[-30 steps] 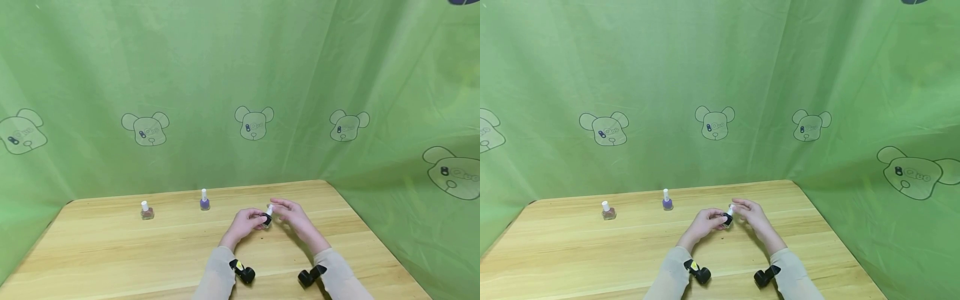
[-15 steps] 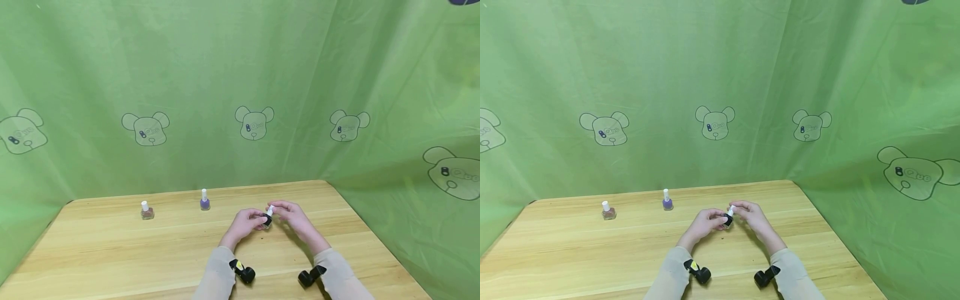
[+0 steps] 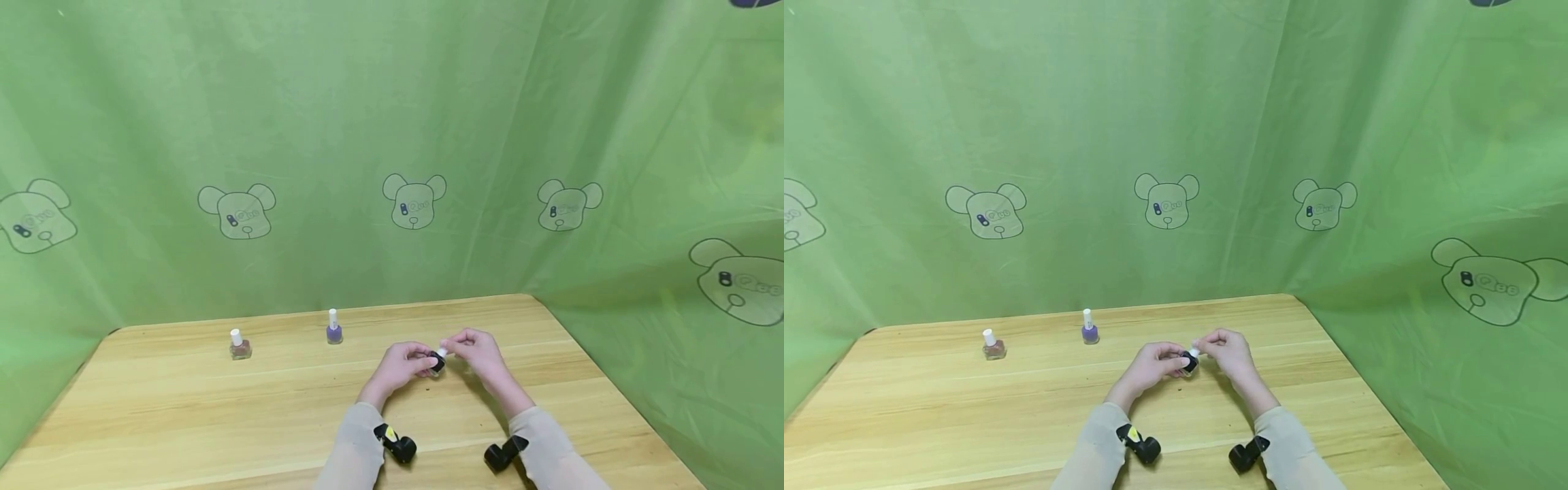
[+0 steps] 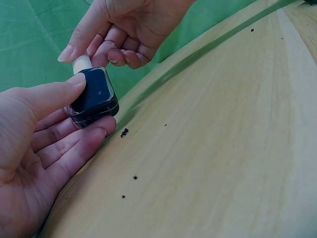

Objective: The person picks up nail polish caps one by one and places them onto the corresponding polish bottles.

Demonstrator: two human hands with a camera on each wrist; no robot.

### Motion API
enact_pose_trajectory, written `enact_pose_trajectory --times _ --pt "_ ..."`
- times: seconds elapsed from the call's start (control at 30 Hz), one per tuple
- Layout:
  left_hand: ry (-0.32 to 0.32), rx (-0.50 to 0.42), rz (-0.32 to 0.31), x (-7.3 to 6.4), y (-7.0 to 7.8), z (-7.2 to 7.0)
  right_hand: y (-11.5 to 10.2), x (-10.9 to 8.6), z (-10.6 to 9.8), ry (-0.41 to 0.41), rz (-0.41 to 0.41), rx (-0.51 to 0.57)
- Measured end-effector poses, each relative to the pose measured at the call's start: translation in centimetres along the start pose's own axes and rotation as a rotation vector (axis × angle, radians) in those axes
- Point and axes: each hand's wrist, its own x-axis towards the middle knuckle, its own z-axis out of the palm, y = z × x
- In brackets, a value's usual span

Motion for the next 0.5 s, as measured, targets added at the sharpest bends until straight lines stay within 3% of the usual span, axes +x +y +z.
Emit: enact_pose_trajectory --times 0.17,0.4,0.5 --pt "-0.003 -0.002 0.004 0.1 0.0 0.0 0.1 0.1 -0.1 -0.058 -0.006 0.049" --pt "-0.01 -0.022 0.003 -0.1 0.2 -0.1 0.6 0.3 -0.8 -0.276 -0.074 0.117" --pt "-0.004 -0.016 0.002 -0.2 0.3 -0.1 0.9 0.5 -1.1 -0.328 -0.127 0.105"
